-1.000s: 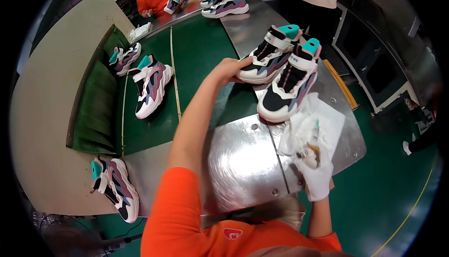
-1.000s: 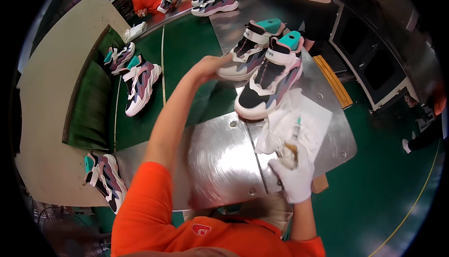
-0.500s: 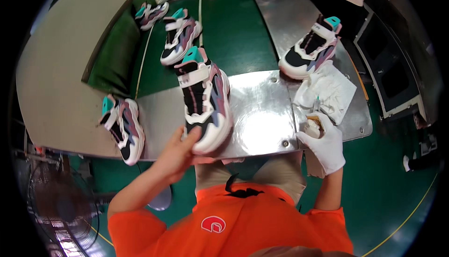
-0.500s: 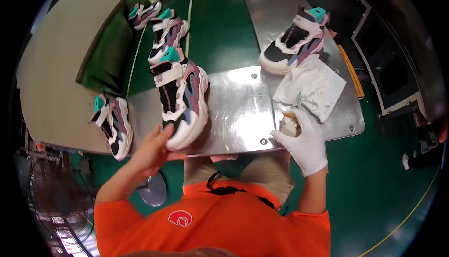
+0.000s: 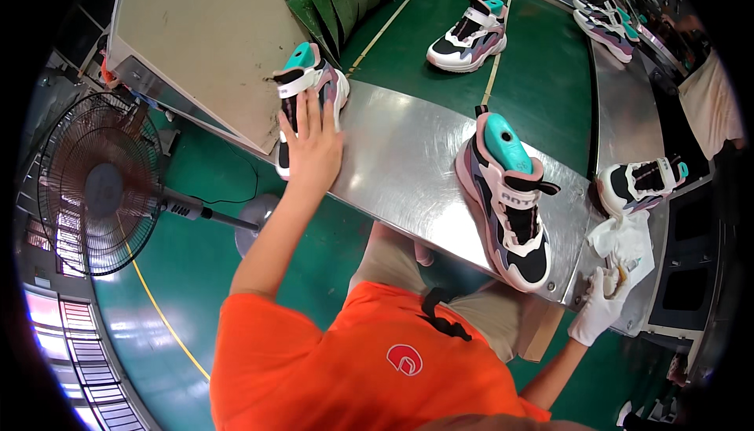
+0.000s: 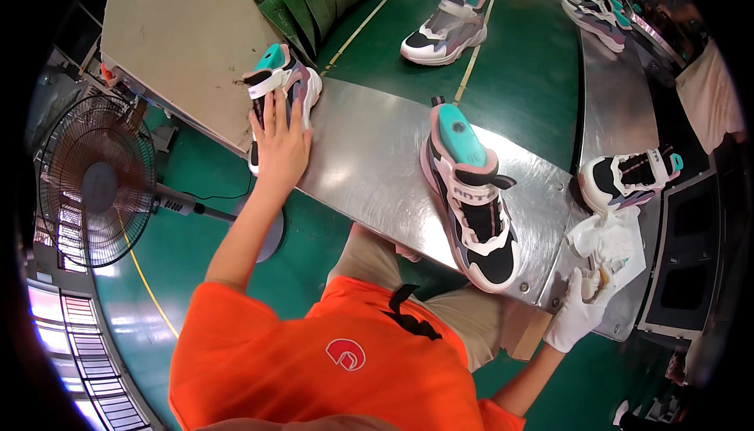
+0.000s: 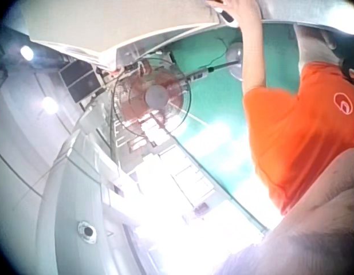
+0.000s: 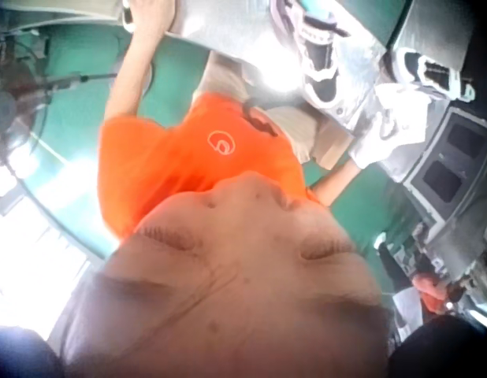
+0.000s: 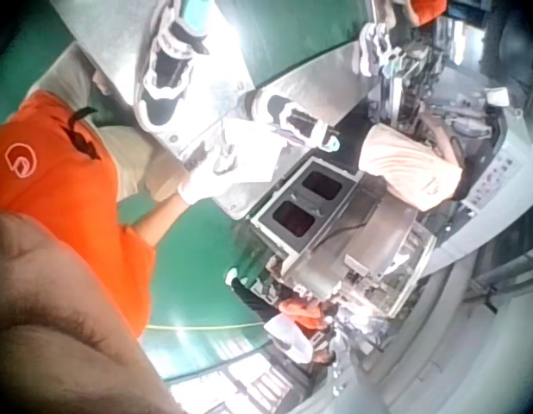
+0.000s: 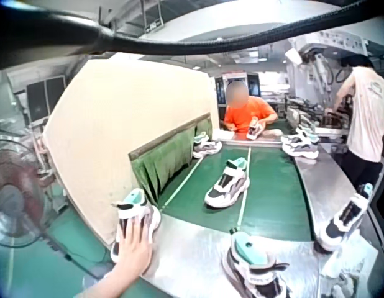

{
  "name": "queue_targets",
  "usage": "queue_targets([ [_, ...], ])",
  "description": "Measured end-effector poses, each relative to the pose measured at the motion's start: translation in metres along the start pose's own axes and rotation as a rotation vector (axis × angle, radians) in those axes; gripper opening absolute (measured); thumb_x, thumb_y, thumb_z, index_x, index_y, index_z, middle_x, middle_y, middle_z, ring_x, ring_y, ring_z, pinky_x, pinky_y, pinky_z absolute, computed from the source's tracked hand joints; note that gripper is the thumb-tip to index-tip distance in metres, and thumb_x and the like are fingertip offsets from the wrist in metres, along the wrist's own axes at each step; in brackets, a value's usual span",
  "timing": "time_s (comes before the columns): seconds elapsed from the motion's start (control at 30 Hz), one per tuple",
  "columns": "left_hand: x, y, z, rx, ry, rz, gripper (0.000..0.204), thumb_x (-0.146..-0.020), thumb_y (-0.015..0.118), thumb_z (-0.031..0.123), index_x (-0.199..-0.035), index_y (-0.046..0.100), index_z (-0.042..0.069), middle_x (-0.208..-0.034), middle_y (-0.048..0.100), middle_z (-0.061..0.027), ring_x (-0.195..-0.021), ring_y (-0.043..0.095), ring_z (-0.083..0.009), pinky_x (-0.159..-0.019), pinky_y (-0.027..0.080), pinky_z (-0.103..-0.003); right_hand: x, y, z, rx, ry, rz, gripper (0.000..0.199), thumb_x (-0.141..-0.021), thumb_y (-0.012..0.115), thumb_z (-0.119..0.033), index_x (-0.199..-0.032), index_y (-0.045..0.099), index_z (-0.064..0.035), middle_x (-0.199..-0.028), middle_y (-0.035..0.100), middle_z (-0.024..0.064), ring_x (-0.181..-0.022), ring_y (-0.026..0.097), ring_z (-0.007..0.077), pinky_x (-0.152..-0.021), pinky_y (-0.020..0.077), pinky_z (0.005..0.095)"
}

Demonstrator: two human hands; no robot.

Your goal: The person uses a syringe to apply glue to the seams of a multi-colored sneaker on a metal workbench. They repeatedly pick up the shoe, inject glue into specific areas, and wipe the surface with a white cloth. The person handles multiple sneakers in a repetitive sequence, moving them between the workbench and a nearby green rack.

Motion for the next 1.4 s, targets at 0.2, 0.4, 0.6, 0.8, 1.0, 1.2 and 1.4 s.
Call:
queue_targets([
  [0.2,0.003,0.024,-0.045,0.068,0.224,0.087,0.039,-0.080,0.066,0.013,-0.119,0.063,0.017,-0.138,0.049,-0.0096,-0.134,0.033,-0.0421,-0.108,0.029,-0.059,-0.010,0.006,-0.004,0.171,-0.165,0.048,0.052,-0.079,0.073,-0.003,-0.126,0.052,0.0002,-0.121,0.054,0.0115,-0.109,0.053,0.0202,-0.093,0.0433,0.0308],
  [0.4,-0.080,-0.085,0.061,0.995,0.475,-0.129,0.073,-0.077,0.074,0.023,-0.140,0.042,0.006,-0.138,0.045,-0.0176,-0.131,0.038,-0.0384,-0.111,0.025,-0.053,-0.006,-0.007,-0.032,-0.066,0.105,-0.117,0.048,-0.083,0.068,-0.001,-0.128,0.050,-0.0041,-0.102,0.057,0.0030,-0.072,0.053,0.0062,-0.058,0.0441,0.0185],
  [0.6,-0.115,-0.104,0.143,0.938,1.129,-0.321,0.084,-0.057,0.086,0.029,-0.129,0.047,0.008,-0.120,0.057,-0.0132,-0.119,0.050,-0.0348,-0.110,0.029,-0.052,-0.016,-0.009,-0.062,-0.019,0.109,-0.183,0.045,-0.083,0.068,-0.004,-0.125,0.053,-0.0060,-0.099,0.059,0.0025,-0.063,0.051,0.0042,-0.052,0.0404,0.0175],
  [0.8,-0.047,-0.096,0.101,0.892,0.929,0.104,0.048,-0.068,0.076,0.017,-0.108,0.054,0.003,-0.114,0.060,-0.0164,-0.106,0.059,-0.0350,-0.093,0.047,-0.048,-0.012,-0.017,-0.100,0.170,0.229,-0.412,0.026,-0.079,0.068,-0.007,-0.103,0.062,0.0001,-0.071,0.059,0.0022,-0.053,0.051,0.0051,-0.049,0.0397,0.0183],
  [1.0,0.030,-0.092,0.084,0.851,0.665,0.271,0.026,-0.082,0.059,0.009,-0.107,0.061,0.012,-0.112,0.065,-0.0130,-0.103,0.064,-0.0270,-0.079,0.051,-0.035,0.017,0.040,-0.140,-0.654,0.125,-0.860,0.053,-0.069,0.073,-0.030,-0.098,0.052,0.0084,-0.068,0.060,0.0172,-0.043,0.053,0.0190,-0.044,0.0460,0.0268],
  [1.2,0.044,-0.097,0.090,0.850,0.576,0.218,0.020,-0.085,0.062,0.011,-0.105,0.057,0.014,-0.109,0.067,-0.0091,-0.099,0.066,-0.0265,-0.077,0.051,-0.033,0.017,0.104,-0.154,-0.670,0.480,-1.202,0.075,-0.059,0.076,-0.038,-0.107,0.052,0.0145,-0.077,0.060,0.0172,-0.057,0.061,0.0244,-0.063,0.0582,0.0359],
  [1.4,0.042,-0.098,0.092,0.829,0.567,0.179,0.017,-0.092,0.056,0.018,-0.110,0.055,0.017,-0.110,0.068,-0.0072,-0.102,0.066,-0.0207,-0.083,0.046,-0.030,0.014,0.124,-0.152,-0.607,0.533,-1.175,0.077,-0.056,0.078,-0.039,-0.105,0.052,0.0157,-0.088,0.060,0.0183,-0.060,0.063,0.0242,-0.058,0.0561,0.0330],
])
Point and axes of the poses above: each hand's wrist, its own x-axis away from the middle knuckle, its own y-axis out of the palm, z = x × y, the point moved 1 cm from there along -x, towards the middle knuckle
